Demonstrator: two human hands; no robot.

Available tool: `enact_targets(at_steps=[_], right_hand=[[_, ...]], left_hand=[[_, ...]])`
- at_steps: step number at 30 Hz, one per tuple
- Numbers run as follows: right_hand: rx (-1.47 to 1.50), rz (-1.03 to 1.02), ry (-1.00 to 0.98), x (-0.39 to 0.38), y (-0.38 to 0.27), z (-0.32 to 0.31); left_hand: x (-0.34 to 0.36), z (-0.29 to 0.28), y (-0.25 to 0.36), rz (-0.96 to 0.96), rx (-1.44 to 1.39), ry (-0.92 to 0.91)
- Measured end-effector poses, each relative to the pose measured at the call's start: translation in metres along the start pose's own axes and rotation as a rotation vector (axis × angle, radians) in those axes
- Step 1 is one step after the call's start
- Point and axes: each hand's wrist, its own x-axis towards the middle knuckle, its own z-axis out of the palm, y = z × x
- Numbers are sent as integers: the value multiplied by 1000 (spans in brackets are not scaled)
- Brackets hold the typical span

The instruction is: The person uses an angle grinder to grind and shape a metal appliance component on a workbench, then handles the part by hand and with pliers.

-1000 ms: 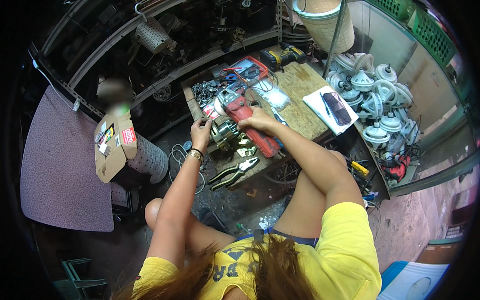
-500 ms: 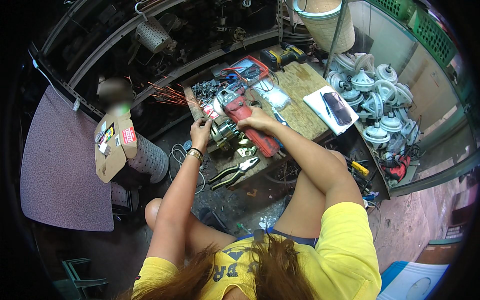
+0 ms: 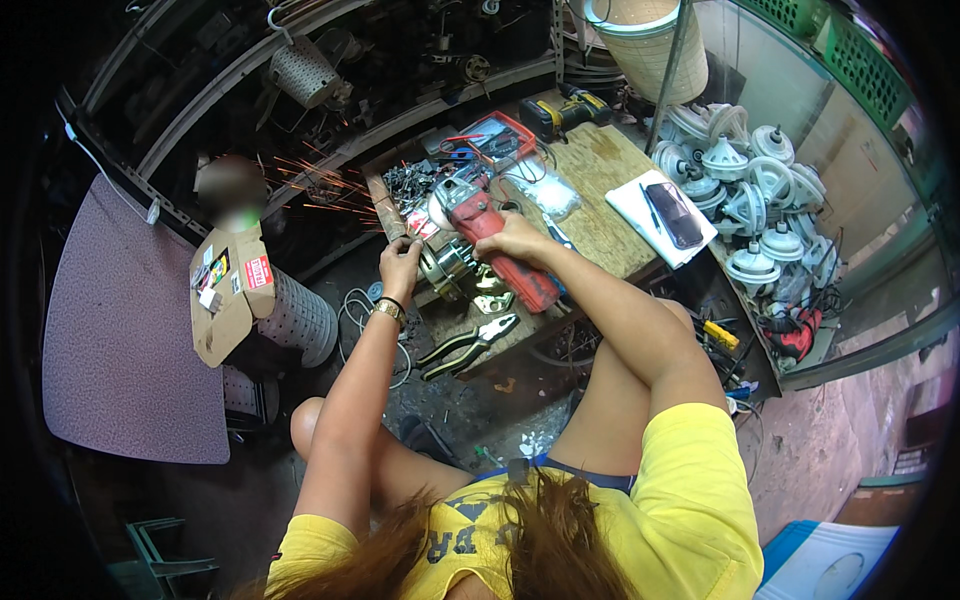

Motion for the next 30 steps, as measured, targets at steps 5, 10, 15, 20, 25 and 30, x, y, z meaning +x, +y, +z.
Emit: enact_targets(at_steps=[5,10,15,20,25,30], right_hand=[[45,-28,9,1,0,-3],[13,-38,18,0,3,-9],[-35,-22,18,-4,-2,-3],[-45,1,2,-2,-1,-1],[-3,-1,-25,2,4,0],[5,-2,-13,2,2,1]], left_hand=[[3,6,-8,63,-56,63],[2,9,-3,38,-5,45],[5,9,-10,72,29,77],[8,12,-17,99,38,110],[7,11,-12,49,16,67],[5,7,-8,44,7,62]])
